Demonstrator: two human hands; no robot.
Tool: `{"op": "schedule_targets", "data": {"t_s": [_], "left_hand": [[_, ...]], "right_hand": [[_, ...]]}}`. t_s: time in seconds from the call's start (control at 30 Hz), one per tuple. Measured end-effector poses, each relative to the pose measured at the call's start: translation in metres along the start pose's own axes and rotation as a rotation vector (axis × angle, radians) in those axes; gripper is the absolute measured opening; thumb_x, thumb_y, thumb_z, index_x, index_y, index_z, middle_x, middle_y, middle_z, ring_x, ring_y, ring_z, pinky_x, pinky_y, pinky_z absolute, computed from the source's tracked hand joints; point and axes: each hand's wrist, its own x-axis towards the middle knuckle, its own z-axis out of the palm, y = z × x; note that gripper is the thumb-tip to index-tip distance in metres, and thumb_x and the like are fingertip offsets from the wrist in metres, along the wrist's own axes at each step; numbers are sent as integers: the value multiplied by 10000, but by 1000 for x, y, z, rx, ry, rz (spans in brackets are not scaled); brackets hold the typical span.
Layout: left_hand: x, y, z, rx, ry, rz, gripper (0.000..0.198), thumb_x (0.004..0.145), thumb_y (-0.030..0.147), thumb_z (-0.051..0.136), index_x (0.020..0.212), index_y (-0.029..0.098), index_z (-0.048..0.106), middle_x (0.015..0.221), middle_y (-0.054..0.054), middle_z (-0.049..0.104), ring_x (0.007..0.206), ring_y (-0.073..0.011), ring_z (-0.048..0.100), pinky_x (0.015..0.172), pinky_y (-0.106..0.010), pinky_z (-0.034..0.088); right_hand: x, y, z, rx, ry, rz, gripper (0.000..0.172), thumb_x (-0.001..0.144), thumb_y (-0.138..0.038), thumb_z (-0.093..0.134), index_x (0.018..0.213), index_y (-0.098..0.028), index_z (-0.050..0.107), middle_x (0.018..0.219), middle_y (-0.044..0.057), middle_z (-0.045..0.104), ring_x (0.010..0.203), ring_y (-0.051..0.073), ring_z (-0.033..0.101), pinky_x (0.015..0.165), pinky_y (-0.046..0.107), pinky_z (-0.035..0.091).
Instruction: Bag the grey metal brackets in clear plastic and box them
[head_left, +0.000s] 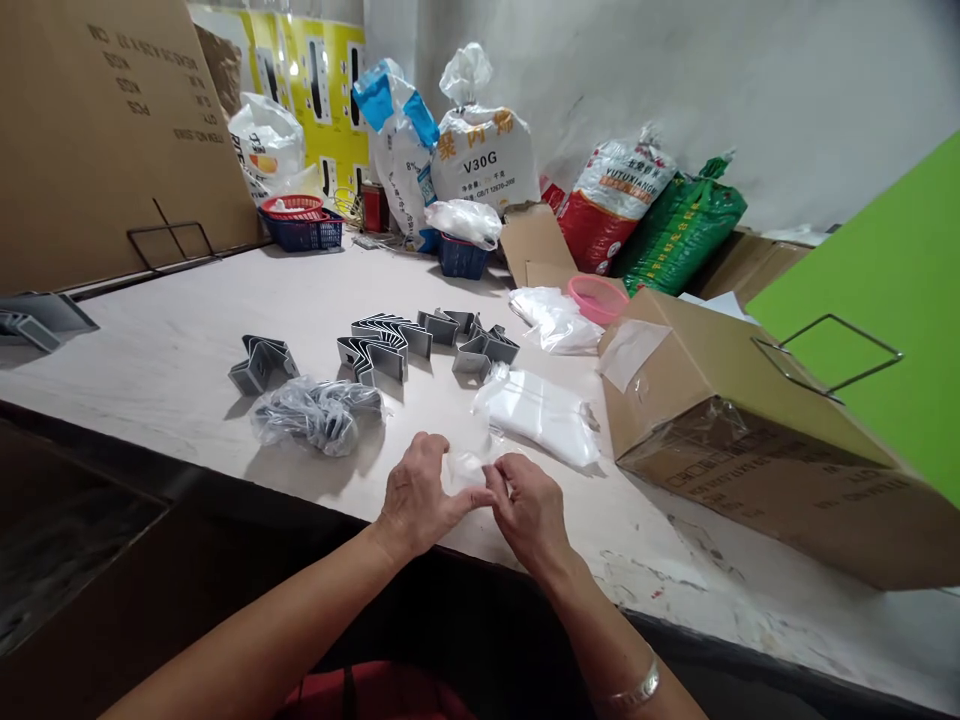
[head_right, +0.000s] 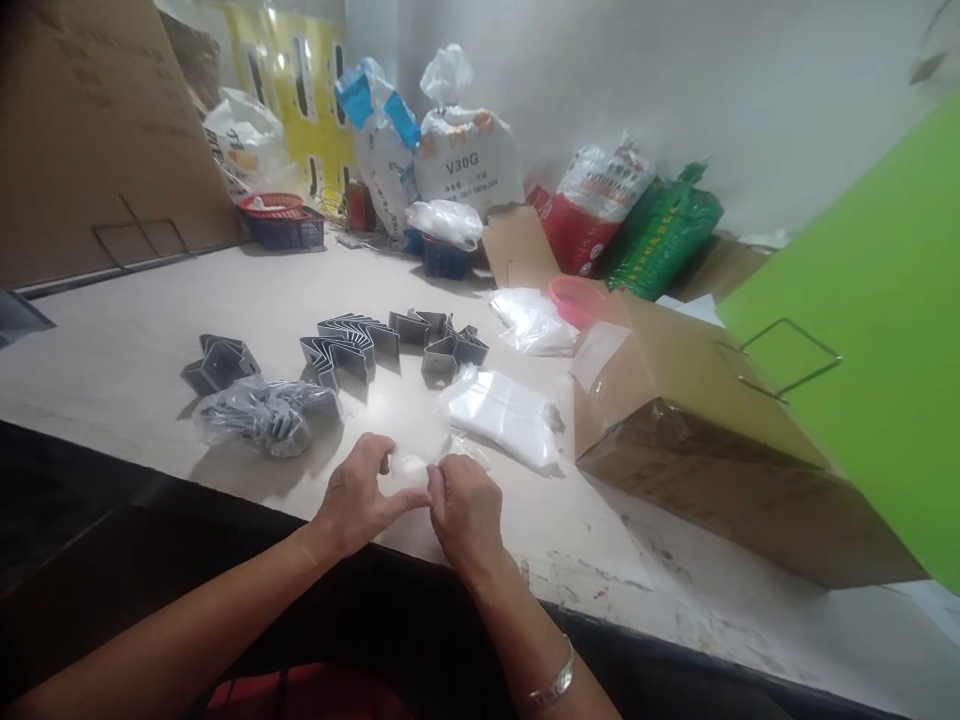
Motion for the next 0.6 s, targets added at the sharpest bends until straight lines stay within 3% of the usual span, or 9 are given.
{"op": "schedule_targets", "data": {"t_s": [0.13, 0.23, 0.33, 0.4, 0.47, 0.6], "left_hand": [[-1, -14, -2, 65, -37, 220, 253, 769, 324, 492, 964, 162, 500, 892, -58, 480, 603, -113, 503, 569, -268, 461], [0, -21, -1, 202, -13, 217, 254, 774, 143, 393, 1001, 170, 502, 827, -40, 517, 565, -107, 505, 590, -257, 454], [0, -22, 0, 406, 31, 245, 312, 788, 181, 397, 1083, 176, 497, 750, -35, 555, 589, -139, 534, 567, -252, 430], [1, -23, -1, 527, 38, 300, 268, 815, 237, 391, 1025, 177, 547, 706, -42, 558, 578, -155, 533, 526, -249, 399], [2, -27, -3, 620, 68, 317, 228, 824, 211, 375, 846, 171, 598, 702, -58, 556, 571, -160, 525, 507, -251, 373], [0, -47, -9, 694, 164, 274, 246, 789, 105, 385, 613, 151, 551, 700, -77, 547, 568, -152, 518, 500, -248, 368]], "right_hand": [[1, 1, -1, -17, 7, -205, 278, 855, -235, 385, 591, -192, 462, 548, 11, 499, 524, 133, 444, 500, 252, 310], [4, 1, 0, -63, 13, -343, 281, 860, -206, 385, 589, -194, 460, 556, 18, 492, 536, 139, 433, 505, 255, 311], [6, -4, 3, -79, 11, -450, 278, 848, -160, 391, 580, -193, 453, 558, 18, 484, 551, 138, 434, 506, 246, 319], [8, -6, 5, -54, -33, -529, 258, 842, -140, 396, 599, -190, 466, 582, 22, 497, 585, 138, 457, 524, 238, 341], [10, -5, 7, -32, -84, -570, 233, 836, -126, 397, 626, -187, 479, 609, 27, 515, 613, 142, 478, 545, 237, 364], [22, 6, 6, 99, -211, -407, 186, 835, -180, 406, 678, -186, 505, 652, 31, 547, 586, 136, 487, 524, 241, 389]]}}
